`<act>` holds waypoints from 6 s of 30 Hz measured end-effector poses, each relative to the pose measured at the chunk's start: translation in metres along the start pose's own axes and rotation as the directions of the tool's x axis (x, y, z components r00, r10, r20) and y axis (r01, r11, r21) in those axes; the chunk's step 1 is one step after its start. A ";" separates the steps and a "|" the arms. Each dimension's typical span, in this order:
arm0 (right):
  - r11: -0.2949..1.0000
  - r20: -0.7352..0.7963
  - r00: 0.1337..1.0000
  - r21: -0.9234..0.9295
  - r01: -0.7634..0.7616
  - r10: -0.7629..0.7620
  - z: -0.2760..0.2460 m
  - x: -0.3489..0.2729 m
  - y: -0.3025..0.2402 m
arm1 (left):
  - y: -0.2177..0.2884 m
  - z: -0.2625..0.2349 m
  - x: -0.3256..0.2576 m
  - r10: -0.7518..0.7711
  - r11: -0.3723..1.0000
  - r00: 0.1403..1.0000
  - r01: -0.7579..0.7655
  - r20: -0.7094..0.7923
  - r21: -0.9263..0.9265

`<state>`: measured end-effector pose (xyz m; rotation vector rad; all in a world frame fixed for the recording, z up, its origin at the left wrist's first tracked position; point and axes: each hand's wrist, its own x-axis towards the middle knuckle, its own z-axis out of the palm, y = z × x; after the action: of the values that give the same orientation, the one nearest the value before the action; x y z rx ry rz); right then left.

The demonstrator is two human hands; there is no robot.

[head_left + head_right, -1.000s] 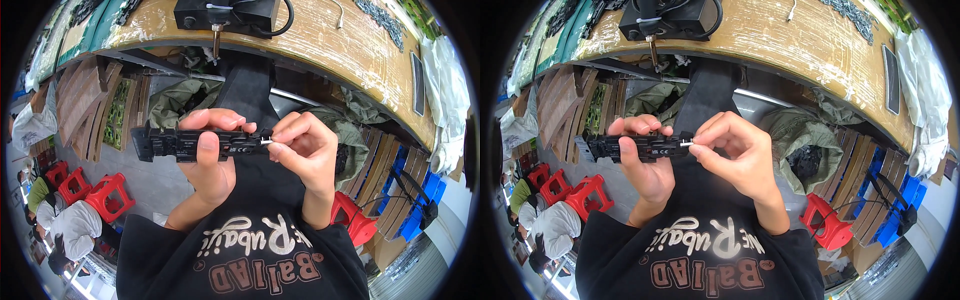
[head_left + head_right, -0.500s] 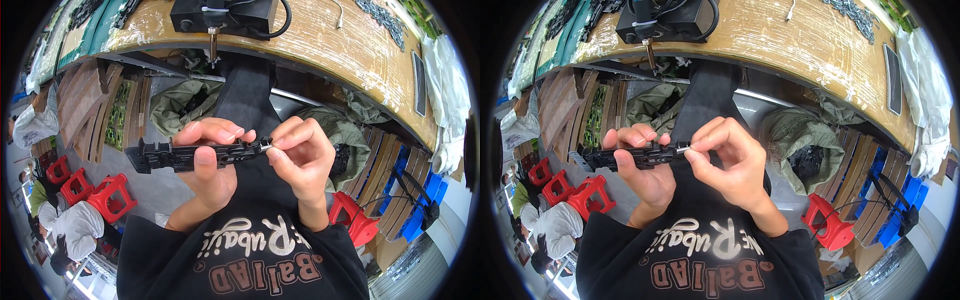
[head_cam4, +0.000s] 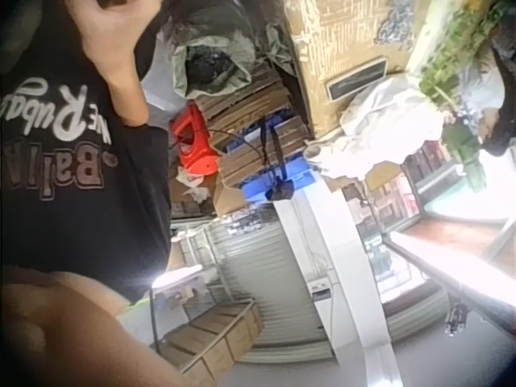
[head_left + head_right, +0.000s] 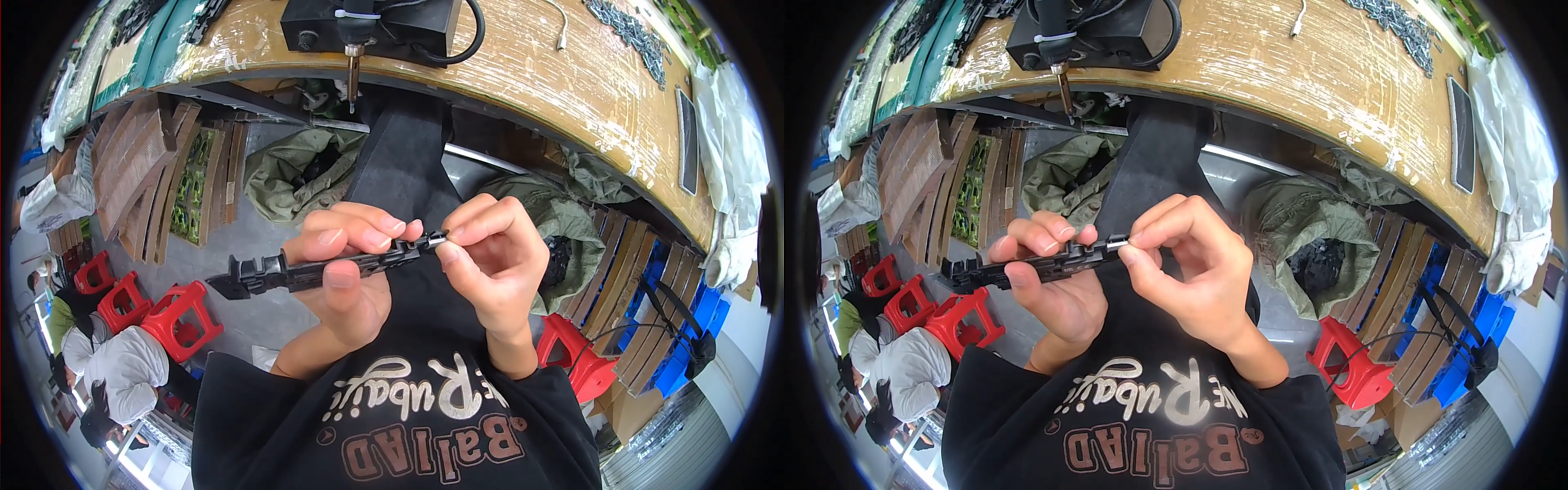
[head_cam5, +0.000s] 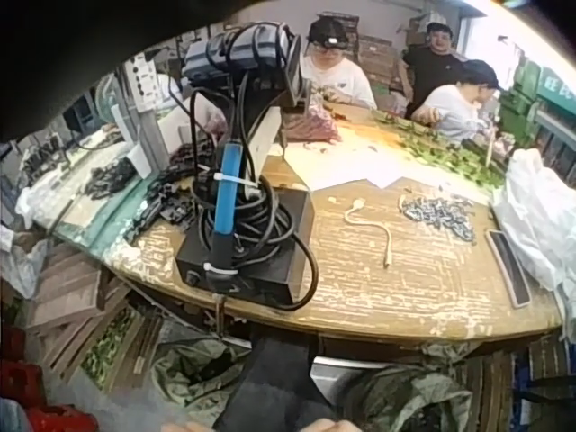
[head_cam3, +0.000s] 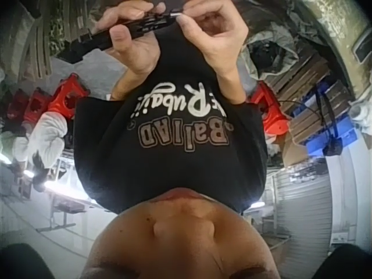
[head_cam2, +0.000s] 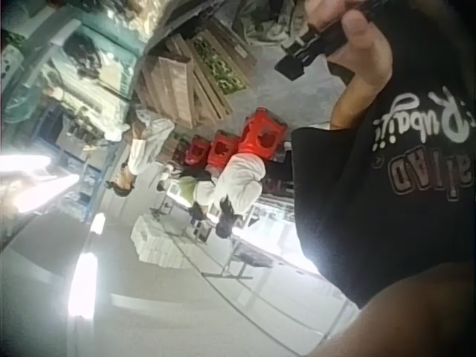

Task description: The person assembles a plastic housing by hand, inserting small pins and internal components into it and securing them.

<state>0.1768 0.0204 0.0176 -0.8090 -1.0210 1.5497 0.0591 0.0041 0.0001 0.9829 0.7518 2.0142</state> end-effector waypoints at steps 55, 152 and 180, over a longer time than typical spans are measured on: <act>0.892 0.101 0.887 -0.064 -0.447 0.452 -0.001 0.030 0.052 | -0.034 -0.057 0.040 -0.592 0.755 0.803 0.582 -0.067 0.303; 0.123 -0.180 0.865 -0.983 -0.138 -0.468 -0.235 0.207 -0.072 | 0.026 -0.105 0.163 -0.386 0.822 0.908 0.419 -0.164 0.385; 0.179 -0.207 0.962 -0.968 -0.175 -0.180 -0.227 0.188 -0.093 | 0.013 -0.045 0.004 -0.837 0.495 0.476 0.869 0.269 0.004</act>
<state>0.3771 0.2554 0.0136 -1.8702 -1.8198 0.4602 0.0154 -0.0069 -0.0120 0.5433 0.7492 0.9959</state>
